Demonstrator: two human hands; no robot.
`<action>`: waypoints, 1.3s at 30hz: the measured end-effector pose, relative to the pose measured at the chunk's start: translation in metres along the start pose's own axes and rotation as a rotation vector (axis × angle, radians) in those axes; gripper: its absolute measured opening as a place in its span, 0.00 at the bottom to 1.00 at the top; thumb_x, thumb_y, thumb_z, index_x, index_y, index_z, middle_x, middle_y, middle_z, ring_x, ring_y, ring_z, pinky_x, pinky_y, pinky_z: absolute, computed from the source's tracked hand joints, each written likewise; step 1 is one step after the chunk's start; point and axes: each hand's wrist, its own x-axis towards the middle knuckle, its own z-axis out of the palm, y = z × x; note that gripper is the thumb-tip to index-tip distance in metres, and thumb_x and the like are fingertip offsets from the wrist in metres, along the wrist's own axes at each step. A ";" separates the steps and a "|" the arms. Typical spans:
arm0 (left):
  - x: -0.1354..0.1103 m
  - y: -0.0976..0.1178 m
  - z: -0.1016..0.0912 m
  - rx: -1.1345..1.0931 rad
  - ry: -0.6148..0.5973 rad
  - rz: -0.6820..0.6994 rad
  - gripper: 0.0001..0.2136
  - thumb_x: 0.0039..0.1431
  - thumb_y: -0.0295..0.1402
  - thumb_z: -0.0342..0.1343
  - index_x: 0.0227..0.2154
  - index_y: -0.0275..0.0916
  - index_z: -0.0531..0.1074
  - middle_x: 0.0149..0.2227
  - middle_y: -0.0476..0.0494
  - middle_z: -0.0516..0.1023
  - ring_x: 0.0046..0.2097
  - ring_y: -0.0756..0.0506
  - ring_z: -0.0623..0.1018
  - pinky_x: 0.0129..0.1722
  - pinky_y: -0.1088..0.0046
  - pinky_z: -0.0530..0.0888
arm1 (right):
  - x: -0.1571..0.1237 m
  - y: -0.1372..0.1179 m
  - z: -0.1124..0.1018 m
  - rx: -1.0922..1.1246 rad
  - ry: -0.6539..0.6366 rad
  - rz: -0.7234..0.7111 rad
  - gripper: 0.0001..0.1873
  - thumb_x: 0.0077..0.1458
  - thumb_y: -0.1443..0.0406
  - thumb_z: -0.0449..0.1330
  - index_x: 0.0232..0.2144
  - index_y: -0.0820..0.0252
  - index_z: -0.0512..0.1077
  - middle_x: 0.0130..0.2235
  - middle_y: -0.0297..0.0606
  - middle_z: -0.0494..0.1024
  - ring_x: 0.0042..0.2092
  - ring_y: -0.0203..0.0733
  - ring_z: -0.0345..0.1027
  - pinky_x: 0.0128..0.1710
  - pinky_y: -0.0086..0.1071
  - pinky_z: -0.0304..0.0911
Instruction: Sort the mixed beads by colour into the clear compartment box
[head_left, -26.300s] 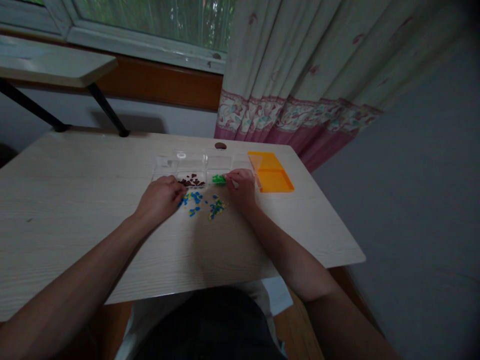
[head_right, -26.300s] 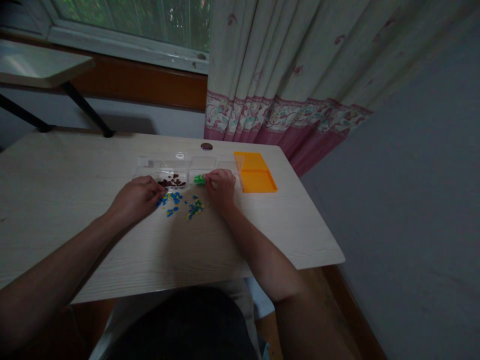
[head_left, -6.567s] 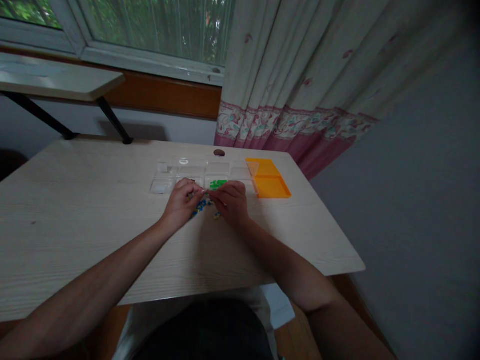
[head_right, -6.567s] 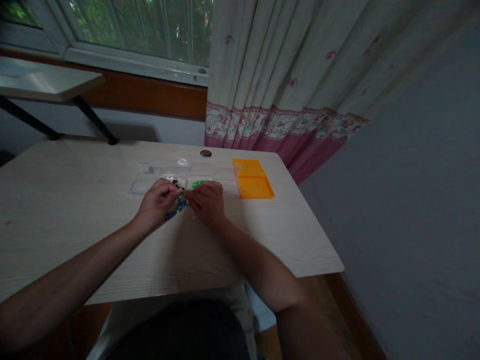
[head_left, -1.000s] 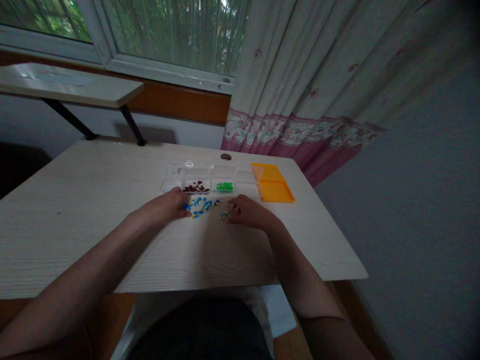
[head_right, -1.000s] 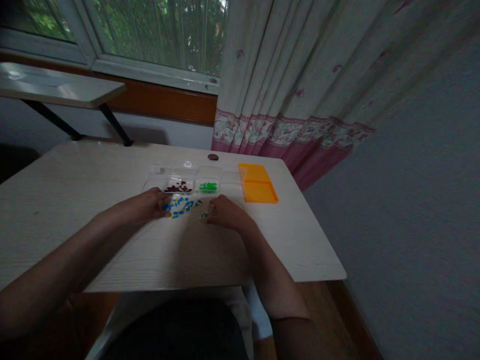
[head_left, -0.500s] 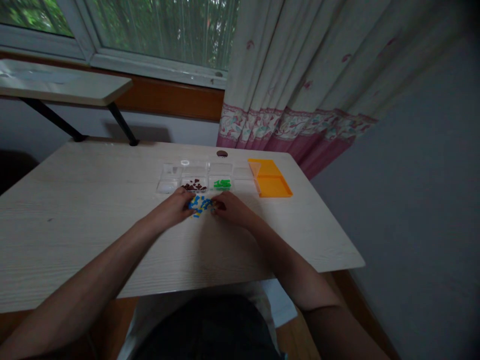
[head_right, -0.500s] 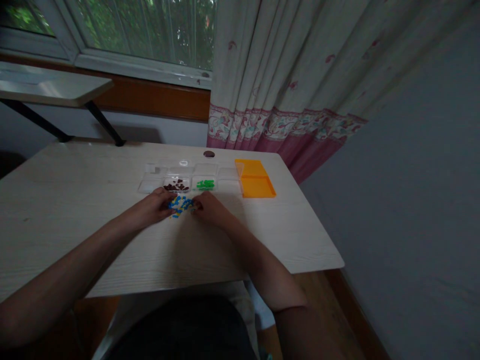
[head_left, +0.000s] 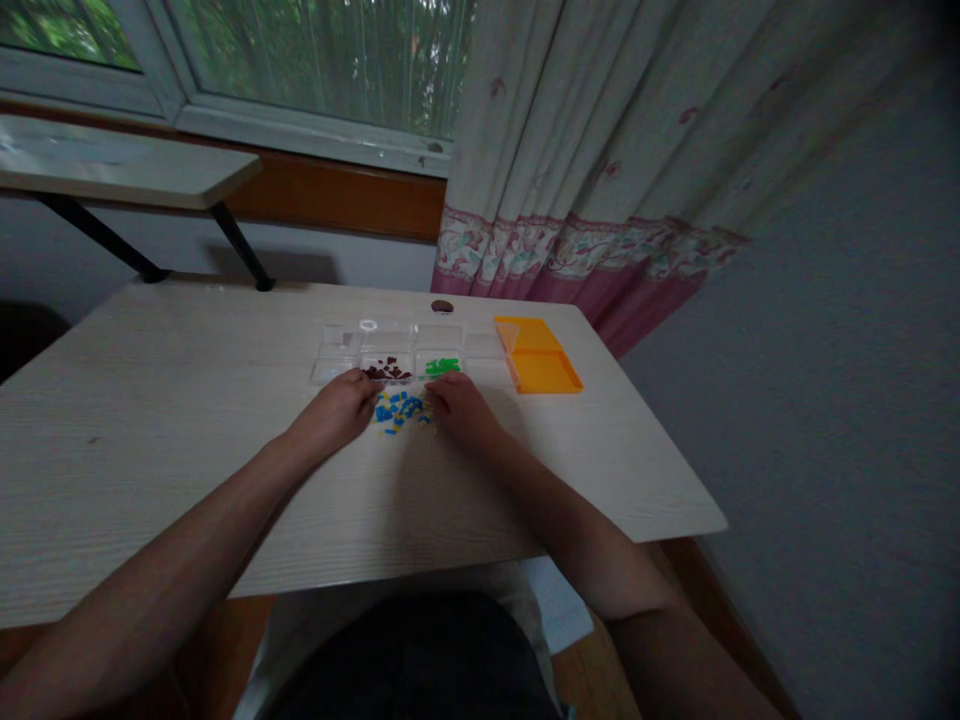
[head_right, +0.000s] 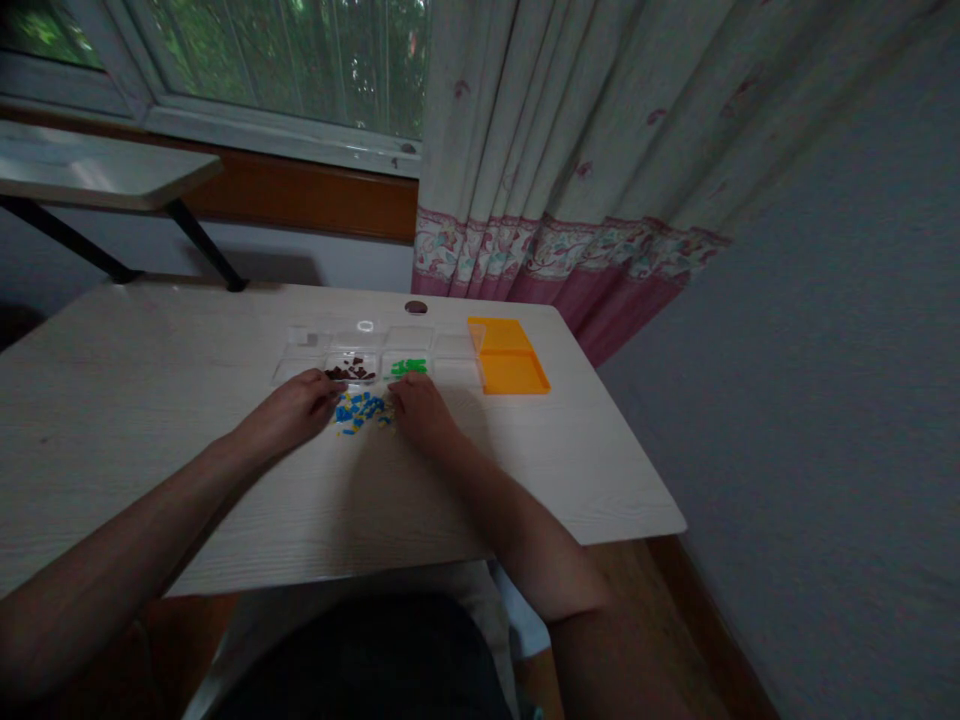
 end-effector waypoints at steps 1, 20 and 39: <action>0.000 -0.001 0.002 0.001 0.007 0.008 0.14 0.61 0.28 0.48 0.44 0.34 0.77 0.37 0.38 0.73 0.39 0.44 0.74 0.43 0.68 0.73 | 0.000 0.000 0.003 -0.004 0.003 -0.007 0.12 0.60 0.72 0.55 0.43 0.65 0.76 0.42 0.46 0.74 0.47 0.44 0.64 0.54 0.40 0.61; 0.002 0.004 0.012 -0.119 0.044 0.087 0.15 0.63 0.28 0.46 0.44 0.33 0.77 0.38 0.38 0.72 0.40 0.44 0.73 0.43 0.66 0.73 | 0.005 -0.007 0.014 0.029 -0.017 -0.036 0.19 0.58 0.74 0.53 0.50 0.67 0.73 0.45 0.48 0.71 0.50 0.46 0.62 0.56 0.41 0.58; -0.005 -0.011 -0.009 -0.309 -0.218 0.124 0.28 0.51 0.43 0.64 0.54 0.38 0.69 0.43 0.41 0.68 0.41 0.44 0.71 0.44 0.66 0.73 | -0.005 0.002 -0.042 0.198 -0.383 -0.058 0.34 0.47 0.63 0.70 0.56 0.62 0.68 0.49 0.45 0.69 0.45 0.41 0.66 0.48 0.38 0.65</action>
